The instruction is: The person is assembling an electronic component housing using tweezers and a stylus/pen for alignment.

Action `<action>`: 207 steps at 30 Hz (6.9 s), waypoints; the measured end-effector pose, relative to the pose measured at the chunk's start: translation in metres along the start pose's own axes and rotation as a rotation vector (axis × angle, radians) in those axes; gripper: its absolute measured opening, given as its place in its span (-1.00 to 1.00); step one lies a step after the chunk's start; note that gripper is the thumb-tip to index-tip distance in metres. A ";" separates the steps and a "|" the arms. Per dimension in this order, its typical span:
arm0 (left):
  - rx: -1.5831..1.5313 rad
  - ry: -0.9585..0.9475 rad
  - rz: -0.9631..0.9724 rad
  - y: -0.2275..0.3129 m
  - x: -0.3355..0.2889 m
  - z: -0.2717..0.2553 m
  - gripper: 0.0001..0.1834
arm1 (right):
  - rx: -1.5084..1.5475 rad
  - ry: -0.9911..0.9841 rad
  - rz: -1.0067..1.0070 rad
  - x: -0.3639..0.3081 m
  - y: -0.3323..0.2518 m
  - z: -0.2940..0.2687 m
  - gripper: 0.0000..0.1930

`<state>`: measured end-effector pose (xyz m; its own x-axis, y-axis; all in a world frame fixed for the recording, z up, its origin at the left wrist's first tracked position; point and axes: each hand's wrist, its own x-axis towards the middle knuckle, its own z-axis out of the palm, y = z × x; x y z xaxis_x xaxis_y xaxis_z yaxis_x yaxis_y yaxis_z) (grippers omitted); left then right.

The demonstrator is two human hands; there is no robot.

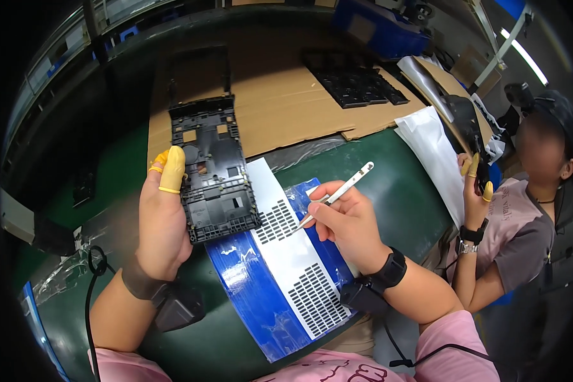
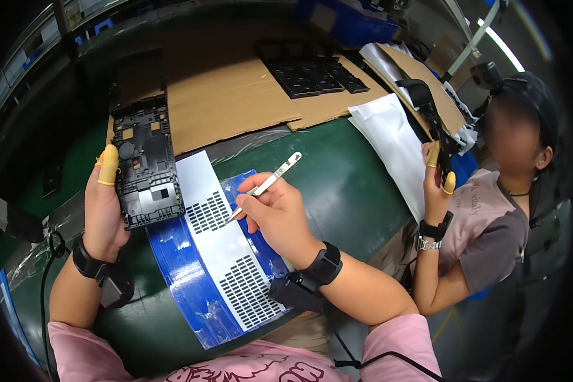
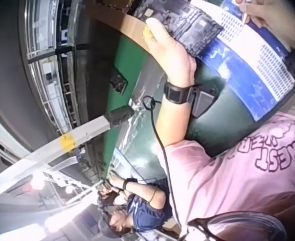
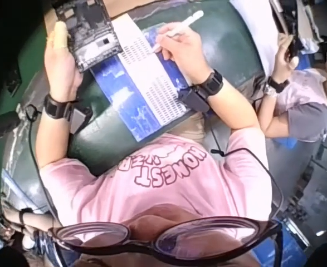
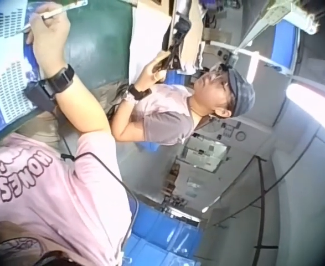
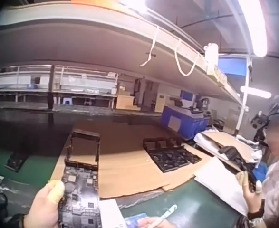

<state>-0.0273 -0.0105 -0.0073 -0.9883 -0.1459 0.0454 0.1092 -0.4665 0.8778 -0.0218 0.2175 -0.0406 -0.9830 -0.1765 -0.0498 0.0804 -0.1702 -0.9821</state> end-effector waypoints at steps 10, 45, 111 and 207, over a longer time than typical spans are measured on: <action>-0.037 -0.034 0.040 -0.008 -0.013 0.007 -0.75 | 0.163 -0.039 0.055 -0.002 -0.014 0.001 -0.88; -0.297 -0.055 -0.091 0.000 -0.042 0.026 -0.78 | 0.180 -0.180 -0.277 -0.004 -0.024 0.052 -0.78; -0.346 -0.199 -0.280 0.007 -0.052 0.018 -0.67 | 0.130 -0.055 -0.277 -0.012 -0.037 0.061 -0.86; -0.062 -0.106 -0.142 0.006 -0.025 0.001 -0.71 | -0.024 0.053 0.026 0.002 0.000 -0.007 -0.89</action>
<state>-0.0018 -0.0084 -0.0029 -0.9996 0.0162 -0.0243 -0.0292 -0.5289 0.8482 -0.0253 0.2240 -0.0418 -0.9880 -0.1292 -0.0845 0.1029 -0.1430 -0.9844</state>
